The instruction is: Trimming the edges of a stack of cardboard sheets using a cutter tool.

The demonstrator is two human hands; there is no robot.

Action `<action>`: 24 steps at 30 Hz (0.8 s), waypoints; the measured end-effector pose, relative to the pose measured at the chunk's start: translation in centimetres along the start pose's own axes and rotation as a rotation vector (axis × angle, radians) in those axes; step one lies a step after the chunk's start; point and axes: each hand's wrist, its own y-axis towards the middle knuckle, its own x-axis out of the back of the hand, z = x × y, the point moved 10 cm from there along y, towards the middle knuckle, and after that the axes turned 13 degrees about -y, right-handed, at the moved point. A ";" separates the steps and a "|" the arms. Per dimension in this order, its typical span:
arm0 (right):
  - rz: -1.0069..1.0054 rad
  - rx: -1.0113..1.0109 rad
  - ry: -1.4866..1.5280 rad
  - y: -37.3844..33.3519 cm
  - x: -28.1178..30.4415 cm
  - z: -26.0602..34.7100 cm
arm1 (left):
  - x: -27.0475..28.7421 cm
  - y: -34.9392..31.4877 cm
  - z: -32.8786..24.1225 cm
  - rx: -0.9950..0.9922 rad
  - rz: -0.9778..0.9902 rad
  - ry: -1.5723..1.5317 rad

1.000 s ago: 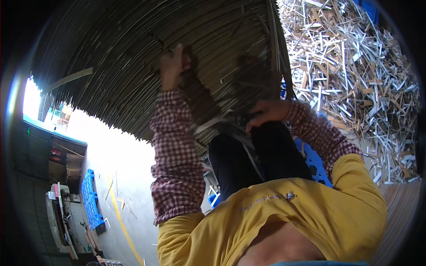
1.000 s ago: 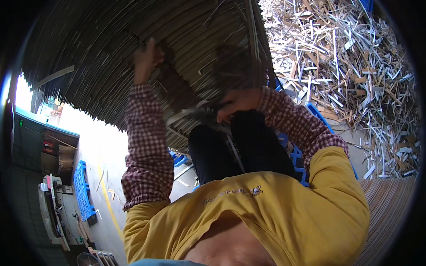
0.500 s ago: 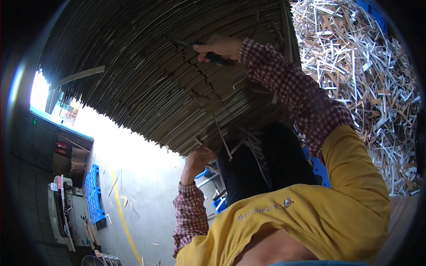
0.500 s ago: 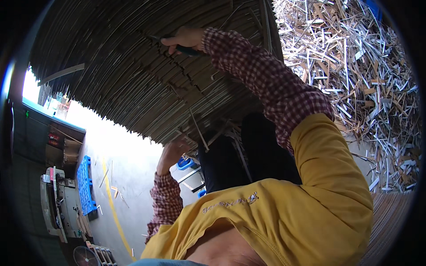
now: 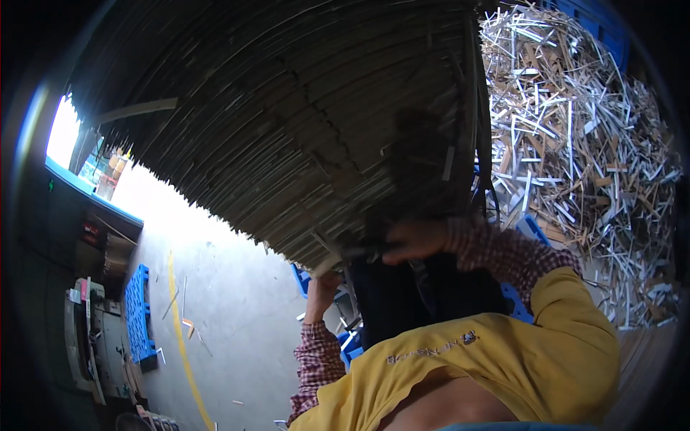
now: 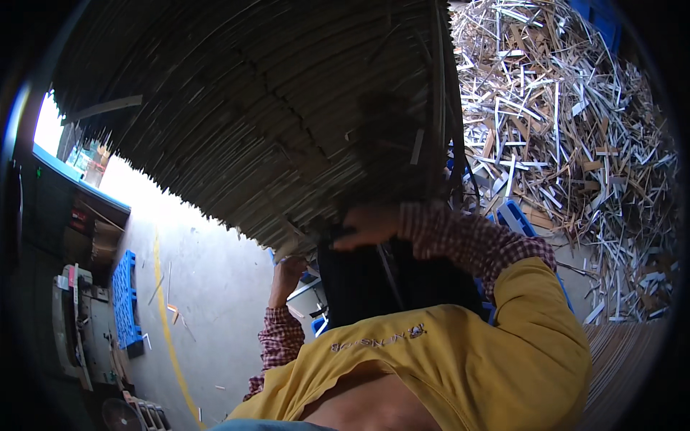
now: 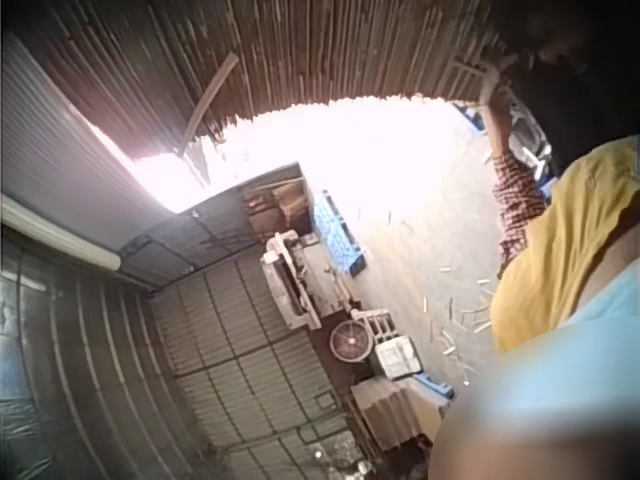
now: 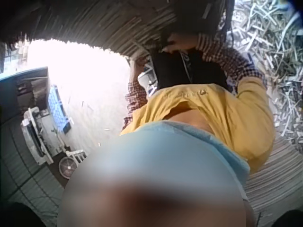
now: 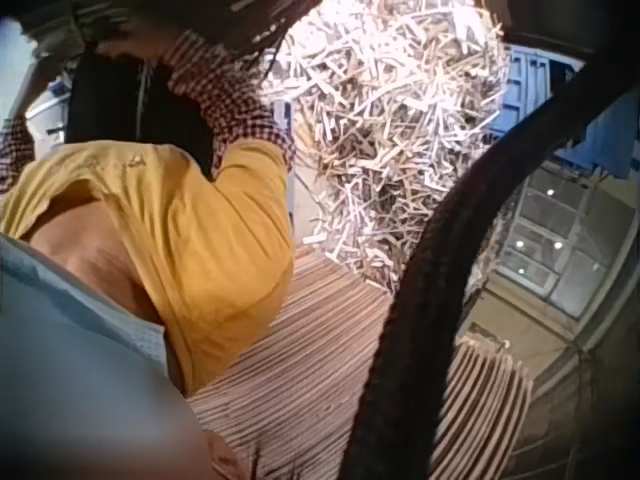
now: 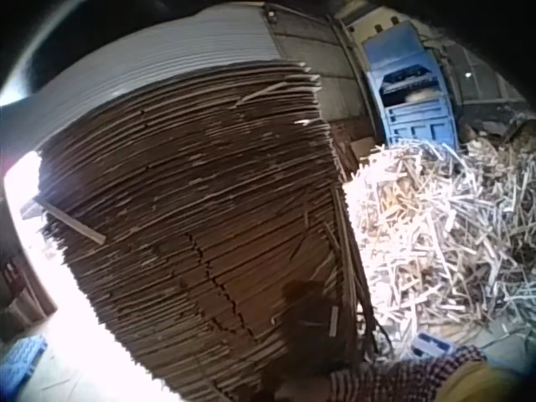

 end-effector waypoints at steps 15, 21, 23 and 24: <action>-0.568 -0.288 0.262 8.8 22.8 -3.6 | 1.8 -1.5 -3.6 0.070 -0.143 -0.181; -0.743 -0.025 0.042 5.6 12.4 1.3 | 11.6 -2.5 -13.4 -0.440 -0.545 -0.435; -0.420 0.035 -0.222 3.3 2.2 0.1 | 18.2 -5.9 -19.5 -0.584 -0.869 -0.166; -0.071 -0.180 0.142 1.8 -3.5 -2.8 | 20.1 -8.2 -24.8 -0.857 -0.926 -0.088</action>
